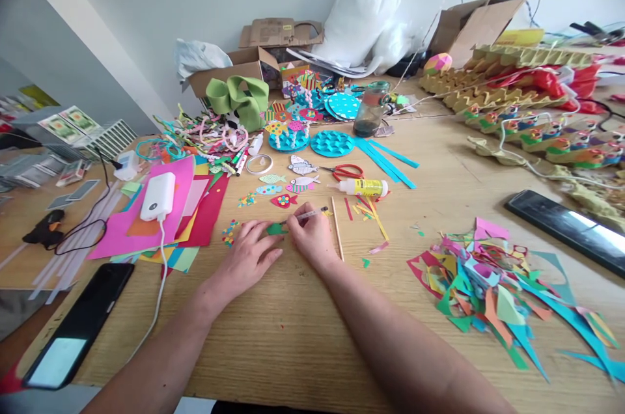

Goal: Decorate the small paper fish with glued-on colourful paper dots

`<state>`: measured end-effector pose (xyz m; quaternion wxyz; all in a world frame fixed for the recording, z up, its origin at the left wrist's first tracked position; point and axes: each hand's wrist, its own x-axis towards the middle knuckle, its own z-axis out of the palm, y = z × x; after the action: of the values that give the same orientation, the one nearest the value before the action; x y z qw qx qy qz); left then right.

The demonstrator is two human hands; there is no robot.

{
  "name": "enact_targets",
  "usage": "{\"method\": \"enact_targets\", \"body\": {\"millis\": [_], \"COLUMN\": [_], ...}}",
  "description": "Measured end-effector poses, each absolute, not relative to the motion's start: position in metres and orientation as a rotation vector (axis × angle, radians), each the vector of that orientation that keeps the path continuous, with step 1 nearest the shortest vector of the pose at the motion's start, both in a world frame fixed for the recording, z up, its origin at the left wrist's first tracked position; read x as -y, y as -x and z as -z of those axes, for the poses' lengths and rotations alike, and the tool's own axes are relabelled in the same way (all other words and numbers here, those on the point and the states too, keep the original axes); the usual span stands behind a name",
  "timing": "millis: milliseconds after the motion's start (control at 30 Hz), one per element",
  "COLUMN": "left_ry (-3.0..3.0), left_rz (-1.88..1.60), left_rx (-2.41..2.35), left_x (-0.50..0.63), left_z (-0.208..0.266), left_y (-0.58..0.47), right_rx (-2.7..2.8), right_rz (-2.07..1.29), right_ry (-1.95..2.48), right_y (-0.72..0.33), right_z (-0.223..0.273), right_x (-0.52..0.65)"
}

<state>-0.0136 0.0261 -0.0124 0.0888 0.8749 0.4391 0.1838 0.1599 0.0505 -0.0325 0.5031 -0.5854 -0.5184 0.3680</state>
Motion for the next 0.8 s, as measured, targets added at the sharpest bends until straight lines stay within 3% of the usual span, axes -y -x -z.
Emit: {"method": "enact_targets", "body": {"millis": [800], "left_ry": [-2.594], "left_rz": [-0.521], "left_rx": [-1.322], "left_x": [-0.0266], "left_z": [0.0109], "left_y": [0.0148], "right_rx": [1.316], "right_rz": [-0.863], "right_ry": [1.444], "right_y": [-0.1590], "right_z": [0.0295], "right_x": [-0.0505]}}
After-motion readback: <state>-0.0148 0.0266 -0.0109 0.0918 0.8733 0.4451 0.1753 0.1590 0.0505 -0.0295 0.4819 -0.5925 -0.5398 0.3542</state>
